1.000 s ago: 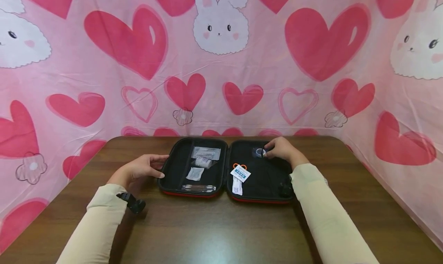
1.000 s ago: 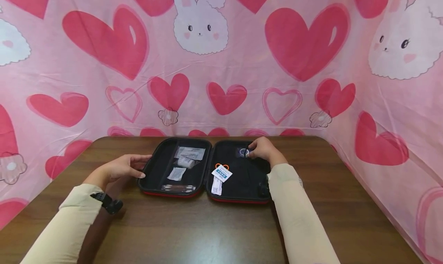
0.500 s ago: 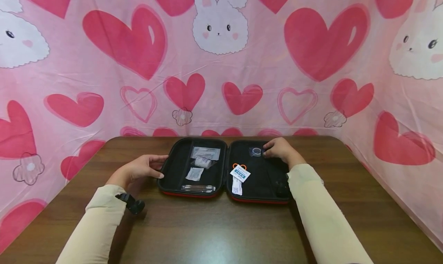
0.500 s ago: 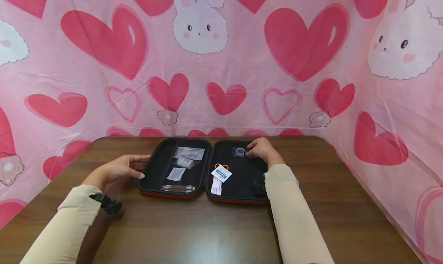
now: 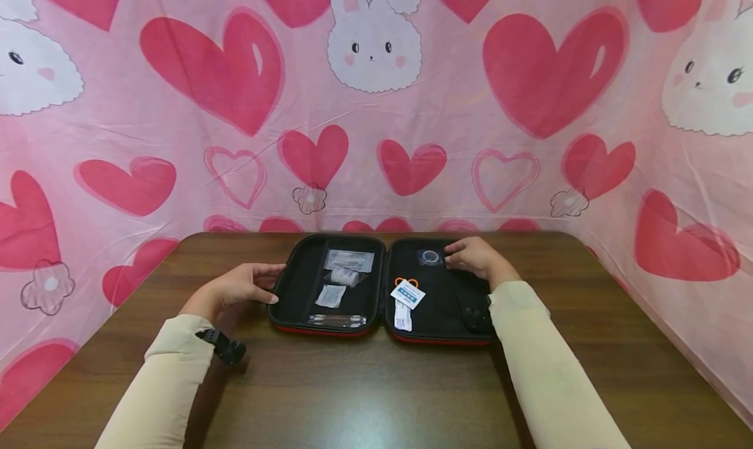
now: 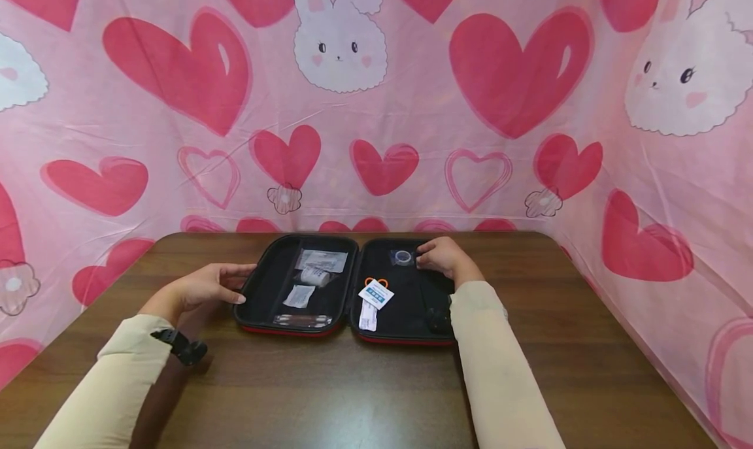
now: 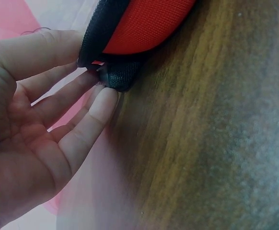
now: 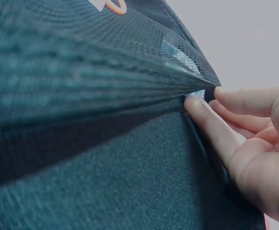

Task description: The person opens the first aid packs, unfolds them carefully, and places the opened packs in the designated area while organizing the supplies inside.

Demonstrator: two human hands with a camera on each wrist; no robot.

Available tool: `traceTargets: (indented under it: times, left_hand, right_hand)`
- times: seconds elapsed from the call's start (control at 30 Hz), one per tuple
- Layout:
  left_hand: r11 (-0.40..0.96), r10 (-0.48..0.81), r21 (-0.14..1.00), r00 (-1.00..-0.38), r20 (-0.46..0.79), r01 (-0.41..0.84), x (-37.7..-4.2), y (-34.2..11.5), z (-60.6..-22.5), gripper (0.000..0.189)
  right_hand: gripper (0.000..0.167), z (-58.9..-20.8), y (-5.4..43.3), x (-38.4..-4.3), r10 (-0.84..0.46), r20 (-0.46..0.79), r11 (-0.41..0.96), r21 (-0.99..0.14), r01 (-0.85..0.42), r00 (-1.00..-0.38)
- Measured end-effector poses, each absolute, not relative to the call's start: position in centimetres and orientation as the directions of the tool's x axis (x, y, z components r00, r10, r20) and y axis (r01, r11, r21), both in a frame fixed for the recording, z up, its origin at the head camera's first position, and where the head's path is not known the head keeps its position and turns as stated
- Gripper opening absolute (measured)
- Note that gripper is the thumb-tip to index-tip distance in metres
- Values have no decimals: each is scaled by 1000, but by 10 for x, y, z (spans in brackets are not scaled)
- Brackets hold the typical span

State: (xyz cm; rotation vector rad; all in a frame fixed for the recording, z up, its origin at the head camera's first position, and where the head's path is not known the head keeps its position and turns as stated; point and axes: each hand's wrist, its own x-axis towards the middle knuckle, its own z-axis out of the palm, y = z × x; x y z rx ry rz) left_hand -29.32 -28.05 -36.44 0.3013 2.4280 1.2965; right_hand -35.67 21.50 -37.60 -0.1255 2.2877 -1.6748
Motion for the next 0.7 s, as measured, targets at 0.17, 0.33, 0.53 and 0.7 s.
traceTargets:
  times: [0.17, 0.33, 0.53, 0.7]
  left_hand:
    - [552, 353, 834, -908, -224, 8, -292, -279, -364, 84]
    - [546, 358, 837, -906, -224, 8, -291, -279, -363, 84]
    - [537, 365, 844, -905, -217, 14, -291, -279, -364, 83]
    - [539, 366, 842, -905, -217, 16, -289, -279, -362, 83]
  right_hand:
    - [43, -373, 216, -355, -262, -199, 289, -950, 120, -944]
    - [40, -366, 215, -351, -250, -165, 339, -938, 73, -954]
    - [36, -358, 211, -348, -221, -154, 454, -890, 38, -963]
    - [36, -354, 211, -345, -230, -141, 497, -867, 8, -963]
